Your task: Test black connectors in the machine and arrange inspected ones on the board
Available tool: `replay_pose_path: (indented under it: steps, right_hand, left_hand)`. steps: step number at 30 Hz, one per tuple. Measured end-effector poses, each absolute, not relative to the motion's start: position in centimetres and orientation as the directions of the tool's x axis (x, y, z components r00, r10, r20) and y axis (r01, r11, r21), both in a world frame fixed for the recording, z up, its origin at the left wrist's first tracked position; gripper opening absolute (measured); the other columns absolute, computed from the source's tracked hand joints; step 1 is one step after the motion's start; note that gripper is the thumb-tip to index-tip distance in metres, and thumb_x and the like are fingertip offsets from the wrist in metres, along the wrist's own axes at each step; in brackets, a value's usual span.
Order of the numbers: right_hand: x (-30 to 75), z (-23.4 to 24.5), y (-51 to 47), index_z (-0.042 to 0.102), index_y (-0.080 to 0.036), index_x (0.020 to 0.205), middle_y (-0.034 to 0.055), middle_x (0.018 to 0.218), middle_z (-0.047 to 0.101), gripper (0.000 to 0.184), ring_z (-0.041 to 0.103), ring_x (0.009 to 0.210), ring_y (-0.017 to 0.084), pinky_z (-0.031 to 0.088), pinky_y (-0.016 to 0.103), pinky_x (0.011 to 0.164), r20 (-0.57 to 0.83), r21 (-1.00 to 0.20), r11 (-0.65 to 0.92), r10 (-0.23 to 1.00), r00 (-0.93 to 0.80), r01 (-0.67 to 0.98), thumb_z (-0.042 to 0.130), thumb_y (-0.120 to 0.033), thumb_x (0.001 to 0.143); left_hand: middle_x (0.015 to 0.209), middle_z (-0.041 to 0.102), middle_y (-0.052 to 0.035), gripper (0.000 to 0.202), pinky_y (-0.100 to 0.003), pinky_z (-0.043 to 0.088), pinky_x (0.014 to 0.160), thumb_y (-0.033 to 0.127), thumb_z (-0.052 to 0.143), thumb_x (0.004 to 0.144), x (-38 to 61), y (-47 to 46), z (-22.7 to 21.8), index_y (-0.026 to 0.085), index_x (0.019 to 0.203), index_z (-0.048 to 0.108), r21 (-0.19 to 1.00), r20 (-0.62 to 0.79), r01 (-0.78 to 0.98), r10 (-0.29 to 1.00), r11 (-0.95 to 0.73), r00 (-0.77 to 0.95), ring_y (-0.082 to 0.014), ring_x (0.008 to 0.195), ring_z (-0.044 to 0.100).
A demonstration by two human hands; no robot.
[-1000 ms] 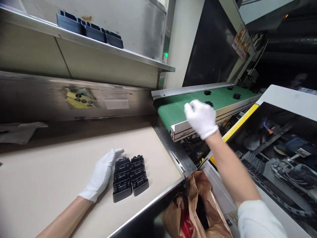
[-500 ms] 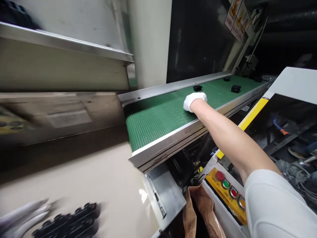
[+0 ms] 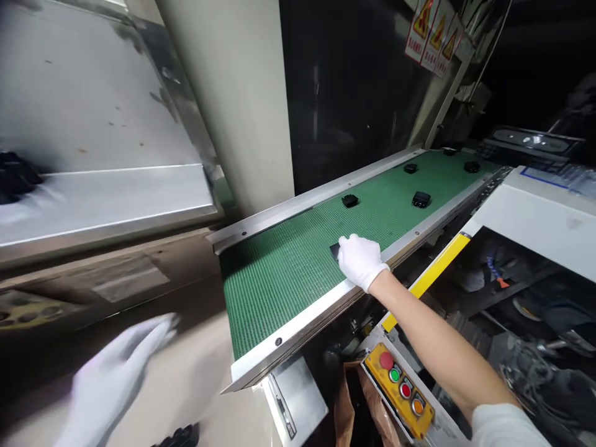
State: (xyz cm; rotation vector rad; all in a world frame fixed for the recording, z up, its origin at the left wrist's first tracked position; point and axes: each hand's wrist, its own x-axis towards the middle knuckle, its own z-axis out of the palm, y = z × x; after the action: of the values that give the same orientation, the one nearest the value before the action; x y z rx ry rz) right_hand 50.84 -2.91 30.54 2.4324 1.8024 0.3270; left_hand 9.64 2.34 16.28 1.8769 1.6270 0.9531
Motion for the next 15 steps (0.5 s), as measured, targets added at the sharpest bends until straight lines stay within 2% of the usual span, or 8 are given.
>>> replay_pose_path:
  steps: [1, 3, 4, 6, 8, 9, 12, 15]
  right_hand:
    - [50.2, 30.7, -2.6, 0.067, -0.016, 0.114, 0.0158, 0.106, 0.071, 0.042, 0.075, 0.094, 0.034, 0.056, 0.042, 0.075, 0.114, 0.164, -0.341, 0.939, 0.325, 0.926, 0.037, -0.044, 0.106]
    - [48.9, 31.0, -1.7, 0.066, -0.010, 0.119, 0.0216, 0.109, 0.072, 0.054, 0.074, 0.097, 0.038, 0.056, 0.047, 0.077, 0.085, 0.118, -0.401, 0.915, 0.393, 0.908, 0.044, -0.056, 0.103]
    - [48.3, 31.1, -1.2, 0.065, -0.006, 0.121, 0.0249, 0.111, 0.072, 0.053, 0.074, 0.101, 0.039, 0.056, 0.048, 0.080, 0.059, 0.114, -0.413, 0.911, 0.409, 0.904, 0.048, -0.052, 0.102]
    - [47.6, 31.0, -0.6, 0.064, -0.001, 0.123, 0.0286, 0.112, 0.072, 0.038, 0.073, 0.107, 0.040, 0.054, 0.048, 0.083, -0.005, 0.117, -0.414, 0.909, 0.418, 0.903, 0.050, -0.029, 0.101]
    - [47.4, 30.7, -0.4, 0.064, 0.000, 0.126, 0.0288, 0.112, 0.072, 0.037, 0.073, 0.108, 0.037, 0.053, 0.047, 0.084, -0.036, 0.117, -0.415, 0.906, 0.421, 0.902, 0.045, -0.010, 0.096]
    - [47.5, 30.5, -0.5, 0.064, -0.001, 0.127, 0.0284, 0.112, 0.072, 0.038, 0.073, 0.108, 0.036, 0.053, 0.046, 0.084, -0.039, 0.115, -0.414, 0.906, 0.421, 0.903, 0.044, -0.007, 0.095]
    - [48.4, 30.2, -1.2, 0.065, -0.005, 0.125, 0.0243, 0.113, 0.073, 0.036, 0.073, 0.109, 0.035, 0.054, 0.047, 0.085, -0.030, 0.111, -0.395, 0.916, 0.400, 0.912, 0.049, -0.011, 0.094]
    - [49.6, 31.1, -3.5, 0.066, -0.011, 0.121, 0.0172, 0.109, 0.074, 0.034, 0.072, 0.103, 0.034, 0.057, 0.047, 0.083, 0.013, 0.065, -0.353, 0.936, 0.353, 0.933, 0.058, -0.017, 0.088]
  left_hand:
    - [0.127, 0.077, -0.0056, 0.044, -0.055, 0.055, 0.109, 0.061, 0.056, 0.094, 13.7, 3.7, 19.8, 0.028, 0.117, 0.073, 0.783, 0.166, 0.592, 0.982, -0.189, 0.095, -0.0357, 0.119, 0.071]
    - [0.130, 0.075, -0.0076, 0.050, -0.046, 0.055, 0.109, 0.059, 0.056, 0.094, 22.6, 7.0, 25.5, 0.022, 0.124, 0.072, 0.790, 0.246, 0.482, 0.916, -0.379, 0.318, -0.0321, 0.118, 0.070]
    - [0.132, 0.074, -0.0102, 0.054, -0.044, 0.053, 0.110, 0.057, 0.055, 0.095, 27.2, 8.8, 27.7, 0.019, 0.130, 0.070, 0.741, 0.308, 0.458, 0.854, -0.492, 0.419, -0.0312, 0.117, 0.070]
    - [0.144, 0.065, -0.0186, 0.060, -0.046, 0.048, 0.114, 0.043, 0.055, 0.097, 36.2, 12.3, 30.6, 0.010, 0.146, 0.058, 0.553, 0.384, 0.442, 0.687, -0.706, 0.616, -0.0340, 0.127, 0.064]
    - [0.150, 0.058, -0.0248, 0.065, -0.050, 0.045, 0.114, 0.033, 0.058, 0.094, 44.2, 15.0, 32.2, 0.008, 0.154, 0.049, 0.411, 0.323, 0.474, 0.611, -0.779, 0.723, -0.0384, 0.135, 0.057]
    - [0.151, 0.056, -0.0273, 0.069, -0.052, 0.045, 0.113, 0.030, 0.061, 0.092, 47.6, 16.0, 32.7, 0.007, 0.155, 0.047, 0.373, 0.282, 0.496, 0.605, -0.784, 0.745, -0.0406, 0.136, 0.055]
    - [0.140, 0.061, -0.0346, 0.066, -0.058, 0.048, 0.106, 0.018, 0.073, 0.080, 55.0, 17.4, 33.6, 0.001, 0.142, 0.057, 0.370, 0.179, 0.532, 0.620, -0.762, 0.764, -0.0457, 0.129, 0.060]
    - [0.119, 0.070, -0.0383, 0.038, -0.061, 0.051, 0.101, 0.006, 0.078, 0.071, 58.2, 17.5, 34.0, -0.005, 0.107, 0.072, 0.413, 0.108, 0.543, 0.631, -0.731, 0.768, -0.0479, 0.119, 0.067]
